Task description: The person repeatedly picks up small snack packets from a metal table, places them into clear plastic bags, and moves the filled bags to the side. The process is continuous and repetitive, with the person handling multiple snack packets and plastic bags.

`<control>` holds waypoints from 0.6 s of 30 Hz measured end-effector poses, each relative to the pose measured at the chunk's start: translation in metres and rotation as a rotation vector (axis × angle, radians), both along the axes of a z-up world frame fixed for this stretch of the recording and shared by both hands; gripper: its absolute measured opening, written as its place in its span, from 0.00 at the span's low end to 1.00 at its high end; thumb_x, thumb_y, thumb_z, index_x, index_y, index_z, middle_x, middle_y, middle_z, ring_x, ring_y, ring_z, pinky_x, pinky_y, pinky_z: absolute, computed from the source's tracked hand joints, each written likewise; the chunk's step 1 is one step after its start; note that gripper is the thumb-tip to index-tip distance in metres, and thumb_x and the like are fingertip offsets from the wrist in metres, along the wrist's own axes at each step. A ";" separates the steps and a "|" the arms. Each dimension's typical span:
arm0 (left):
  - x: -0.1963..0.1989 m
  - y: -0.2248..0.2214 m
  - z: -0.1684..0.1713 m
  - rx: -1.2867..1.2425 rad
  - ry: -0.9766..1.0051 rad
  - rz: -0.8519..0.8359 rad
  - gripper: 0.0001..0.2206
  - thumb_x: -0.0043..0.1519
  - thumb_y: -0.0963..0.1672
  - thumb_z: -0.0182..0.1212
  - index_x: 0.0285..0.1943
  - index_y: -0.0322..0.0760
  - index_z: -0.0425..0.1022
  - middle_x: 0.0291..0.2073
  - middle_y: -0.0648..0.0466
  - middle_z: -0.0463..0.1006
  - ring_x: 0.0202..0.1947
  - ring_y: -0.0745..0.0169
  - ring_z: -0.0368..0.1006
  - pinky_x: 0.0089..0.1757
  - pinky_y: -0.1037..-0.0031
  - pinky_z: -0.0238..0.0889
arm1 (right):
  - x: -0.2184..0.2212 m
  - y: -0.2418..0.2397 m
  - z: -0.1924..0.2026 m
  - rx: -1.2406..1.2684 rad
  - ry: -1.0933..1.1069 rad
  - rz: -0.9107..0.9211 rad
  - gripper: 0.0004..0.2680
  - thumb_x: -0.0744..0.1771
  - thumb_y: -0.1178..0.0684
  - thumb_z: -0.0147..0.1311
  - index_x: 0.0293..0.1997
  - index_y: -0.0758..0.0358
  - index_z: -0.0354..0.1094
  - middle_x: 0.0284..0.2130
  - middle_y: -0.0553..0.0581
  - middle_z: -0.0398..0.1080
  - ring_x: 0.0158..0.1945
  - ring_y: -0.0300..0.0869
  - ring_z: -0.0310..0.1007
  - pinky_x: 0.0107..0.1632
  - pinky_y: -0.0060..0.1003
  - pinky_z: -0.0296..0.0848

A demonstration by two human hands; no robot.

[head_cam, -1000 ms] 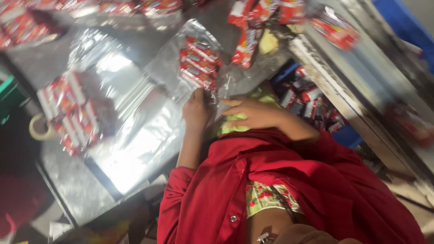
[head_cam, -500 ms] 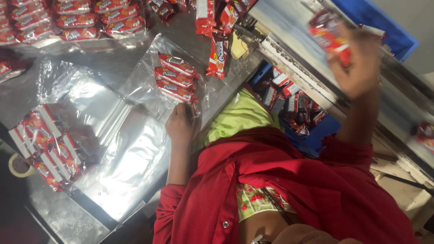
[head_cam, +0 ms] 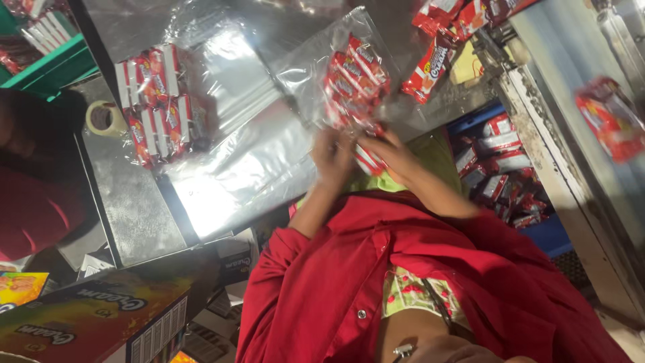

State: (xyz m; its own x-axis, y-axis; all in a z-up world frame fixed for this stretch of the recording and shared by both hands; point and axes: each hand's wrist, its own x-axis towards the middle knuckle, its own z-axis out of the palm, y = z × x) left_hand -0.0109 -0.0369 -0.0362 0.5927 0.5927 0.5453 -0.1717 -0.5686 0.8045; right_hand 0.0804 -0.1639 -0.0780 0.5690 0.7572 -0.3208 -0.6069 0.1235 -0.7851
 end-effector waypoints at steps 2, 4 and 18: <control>-0.015 -0.017 0.004 0.433 -0.143 -0.367 0.07 0.61 0.40 0.69 0.46 0.37 0.78 0.33 0.49 0.77 0.34 0.54 0.75 0.37 0.66 0.67 | 0.007 0.045 -0.018 -0.023 -0.217 -0.125 0.29 0.69 0.60 0.53 0.79 0.61 0.40 0.71 0.57 0.56 0.71 0.46 0.61 0.65 0.41 0.68; -0.025 -0.015 0.010 0.353 -0.033 -0.372 0.09 0.59 0.40 0.67 0.48 0.39 0.78 0.37 0.49 0.80 0.36 0.50 0.76 0.39 0.64 0.68 | 0.004 0.057 -0.014 -0.238 -0.614 -0.191 0.27 0.73 0.53 0.53 0.80 0.62 0.40 0.70 0.61 0.57 0.70 0.50 0.62 0.67 0.41 0.67; 0.029 0.013 -0.033 0.421 0.539 -0.228 0.15 0.61 0.41 0.59 0.58 0.39 0.75 0.36 0.43 0.80 0.34 0.42 0.78 0.36 0.55 0.70 | 0.089 -0.063 0.081 -0.343 -0.694 0.174 0.16 0.72 0.45 0.52 0.56 0.71 0.70 0.40 0.61 0.79 0.38 0.43 0.79 0.39 0.37 0.76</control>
